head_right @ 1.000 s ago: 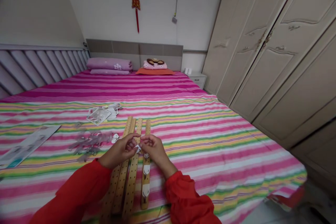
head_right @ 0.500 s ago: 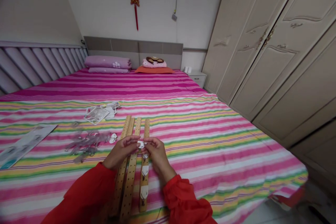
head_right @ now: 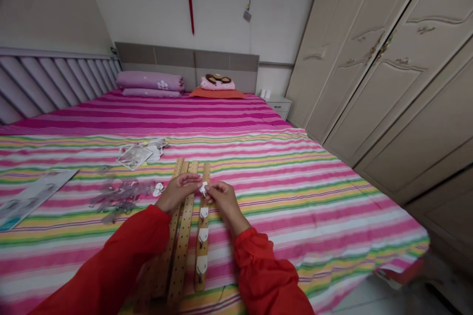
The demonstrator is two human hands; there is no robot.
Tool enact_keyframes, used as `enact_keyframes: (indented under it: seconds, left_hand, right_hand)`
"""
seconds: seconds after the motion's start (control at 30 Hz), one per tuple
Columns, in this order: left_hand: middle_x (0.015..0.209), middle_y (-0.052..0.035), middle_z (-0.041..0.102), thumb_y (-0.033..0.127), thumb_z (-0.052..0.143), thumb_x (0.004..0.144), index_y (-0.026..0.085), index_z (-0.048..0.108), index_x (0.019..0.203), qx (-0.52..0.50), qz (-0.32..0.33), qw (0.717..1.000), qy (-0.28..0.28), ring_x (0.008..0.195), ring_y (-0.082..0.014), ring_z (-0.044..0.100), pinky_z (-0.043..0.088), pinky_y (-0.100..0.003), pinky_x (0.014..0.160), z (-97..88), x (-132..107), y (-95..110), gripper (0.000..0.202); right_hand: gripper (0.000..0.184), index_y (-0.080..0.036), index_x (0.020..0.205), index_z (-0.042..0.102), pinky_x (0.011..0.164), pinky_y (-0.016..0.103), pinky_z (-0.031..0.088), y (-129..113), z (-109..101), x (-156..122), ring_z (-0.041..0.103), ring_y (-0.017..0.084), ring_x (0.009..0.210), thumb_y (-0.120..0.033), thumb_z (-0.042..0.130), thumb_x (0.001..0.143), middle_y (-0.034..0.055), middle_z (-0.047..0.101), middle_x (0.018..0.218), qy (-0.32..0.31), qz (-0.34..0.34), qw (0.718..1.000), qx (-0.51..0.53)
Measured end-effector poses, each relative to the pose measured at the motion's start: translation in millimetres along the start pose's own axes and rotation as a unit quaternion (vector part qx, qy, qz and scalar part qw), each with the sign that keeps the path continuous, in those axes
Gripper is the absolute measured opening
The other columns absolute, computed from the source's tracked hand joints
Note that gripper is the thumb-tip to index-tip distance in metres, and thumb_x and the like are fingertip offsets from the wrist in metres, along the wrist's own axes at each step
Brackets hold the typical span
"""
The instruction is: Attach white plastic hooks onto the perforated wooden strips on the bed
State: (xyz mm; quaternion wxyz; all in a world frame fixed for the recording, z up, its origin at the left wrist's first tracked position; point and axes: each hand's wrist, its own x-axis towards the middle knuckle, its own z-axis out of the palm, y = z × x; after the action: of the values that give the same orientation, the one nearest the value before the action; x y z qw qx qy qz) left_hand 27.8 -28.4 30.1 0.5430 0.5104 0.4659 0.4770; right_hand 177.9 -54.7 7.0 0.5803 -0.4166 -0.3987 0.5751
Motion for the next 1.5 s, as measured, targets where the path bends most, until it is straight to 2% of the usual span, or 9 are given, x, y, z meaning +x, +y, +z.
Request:
enact_keyframes:
  seconds: [0.2,0.43,0.63,0.8,0.9,1.07,1.27,1.4,1.5]
  left_hand:
    - [0.075,-0.0052,0.07,0.034,0.078,0.051,0.012,0.065,0.081,-0.027,-0.023,0.999,0.029,0.074,-0.0181,0.066,0.051,-0.035,0.078,4.7,-4,-29,0.04]
    - [0.08,-0.0056,0.072,0.02,0.065,0.061,0.014,0.066,0.079,0.026,-0.013,0.998,0.05,0.081,-0.0192,0.067,0.052,-0.036,0.08,8.5,-2,-54,0.019]
    - [0.088,-0.0086,0.072,0.014,0.057,0.065,0.013,0.068,0.083,0.112,0.044,0.992,0.049,0.083,-0.0188,0.067,0.051,-0.035,0.082,8.2,-3,-65,0.021]
    - [0.09,-0.0087,0.071,0.013,0.052,0.071,0.013,0.069,0.087,0.189,0.061,0.979,0.049,0.083,-0.0175,0.066,0.051,-0.033,0.082,8.3,-3,-66,0.023]
    - [0.093,-0.0093,0.07,0.011,0.049,0.074,0.012,0.068,0.091,0.243,0.071,0.967,0.038,0.084,-0.0166,0.065,0.05,-0.032,0.082,8.5,-3,-66,0.026]
    - [0.089,-0.0093,0.068,0.009,0.046,0.076,0.012,0.068,0.09,0.339,0.134,0.929,0.065,0.087,-0.0171,0.062,0.049,-0.032,0.083,9.6,-2,-74,0.026]
    - [0.086,-0.009,0.066,0.007,0.043,0.076,0.012,0.068,0.09,0.379,0.193,0.902,0.074,0.085,-0.0189,0.061,0.048,-0.036,0.084,10.0,-2,-80,0.029]
    - [0.087,-0.0104,0.065,0.005,0.039,0.076,0.011,0.068,0.091,0.412,0.208,0.886,0.038,0.087,-0.0197,0.061,0.048,-0.036,0.086,9.7,-5,-80,0.033]
    - [0.097,-0.0105,0.065,0.002,0.039,0.074,0.013,0.067,0.098,0.437,0.219,0.872,0.011,0.095,-0.0199,0.059,0.048,-0.035,0.087,9.8,-8,-81,0.039]
  right_hand:
    - [0.026,-0.014,0.063,0.065,0.044,0.02,0.046,20,-2,7,0.057,0.01,0.042,-0.033,0.08,0.053,0.0006,0.065,0.049,0.03,0.047,0.998,0.04]
    - [0.027,-0.015,0.067,0.059,0.038,0.019,0.044,46,-5,16,0.056,0.011,0.038,-0.026,0.078,0.05,-0.0007,0.064,0.045,0.069,0.068,0.995,0.037]
    - [0.021,-0.016,0.059,0.058,0.038,0.02,0.043,52,-5,21,0.053,0.01,0.035,-0.024,0.075,0.051,-0.003,0.06,0.04,0.09,0.08,0.993,-0.004]
    - [0.017,-0.016,0.054,0.056,0.036,0.019,0.042,53,-6,23,0.051,0.01,0.033,-0.019,0.072,0.051,-0.0035,0.058,0.037,0.101,0.095,0.99,-0.02]
    - [0.015,-0.016,0.053,0.055,0.035,0.019,0.041,53,-6,23,0.05,0.009,0.032,-0.017,0.07,0.051,-0.0043,0.057,0.036,0.108,0.104,0.988,-0.03]
    - [0.015,-0.017,0.052,0.055,0.034,0.018,0.04,53,-7,23,0.049,0.009,0.031,-0.018,0.07,0.052,-0.0043,0.055,0.034,0.106,0.116,0.987,-0.04]
    - [0.019,-0.017,0.052,0.054,0.034,0.018,0.04,54,-7,25,0.049,0.009,0.031,-0.02,0.073,0.052,-0.0049,0.054,0.034,0.105,0.121,0.986,-0.048]
    - [0.02,-0.017,0.052,0.053,0.033,0.017,0.038,54,-7,25,0.047,0.008,0.03,-0.019,0.073,0.052,-0.0055,0.053,0.033,0.104,0.128,0.985,-0.054]
    - [0.02,-0.017,0.053,0.053,0.033,0.018,0.039,54,-6,25,0.048,0.008,0.03,-0.019,0.073,0.052,-0.0059,0.053,0.033,0.105,0.13,0.984,-0.058]
